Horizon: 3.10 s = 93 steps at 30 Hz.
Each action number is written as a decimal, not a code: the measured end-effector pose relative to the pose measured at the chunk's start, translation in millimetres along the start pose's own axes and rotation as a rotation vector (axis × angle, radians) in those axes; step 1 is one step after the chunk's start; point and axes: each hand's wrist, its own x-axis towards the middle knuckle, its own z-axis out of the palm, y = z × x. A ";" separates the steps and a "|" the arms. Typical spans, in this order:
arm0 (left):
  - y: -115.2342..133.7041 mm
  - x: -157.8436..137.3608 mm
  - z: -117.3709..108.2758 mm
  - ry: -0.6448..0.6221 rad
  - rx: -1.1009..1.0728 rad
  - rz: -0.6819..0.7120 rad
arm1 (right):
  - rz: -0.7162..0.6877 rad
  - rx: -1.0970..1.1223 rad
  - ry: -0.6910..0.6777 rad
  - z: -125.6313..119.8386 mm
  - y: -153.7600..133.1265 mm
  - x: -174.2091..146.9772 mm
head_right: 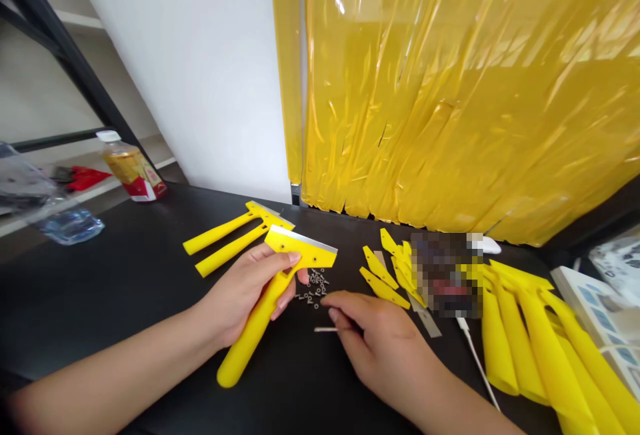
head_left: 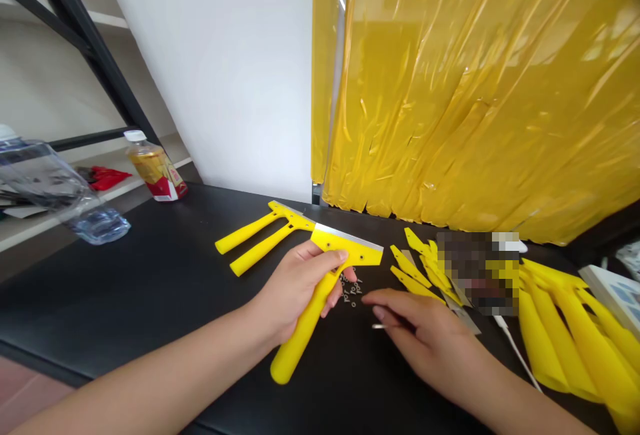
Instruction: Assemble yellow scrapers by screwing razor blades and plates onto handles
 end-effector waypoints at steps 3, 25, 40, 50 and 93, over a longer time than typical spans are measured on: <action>-0.4 -0.1 1.0 -0.001 -0.009 -0.008 | -0.059 -0.174 -0.062 14.6 4.1 -1.3; -9.8 -9.0 7.2 -0.158 -0.139 -0.052 | 0.346 0.464 -0.092 -7.6 -9.7 7.1; -15.7 -12.2 11.8 -0.197 -0.154 -0.042 | 0.494 1.506 0.023 -11.3 -25.5 -4.3; -17.8 -12.1 9.6 -0.180 -0.100 -0.042 | 0.441 1.546 -0.048 -11.2 -25.7 -3.6; -4.9 0.5 -2.5 0.014 -0.058 -0.077 | -0.215 -0.075 0.190 -9.9 -9.5 -9.8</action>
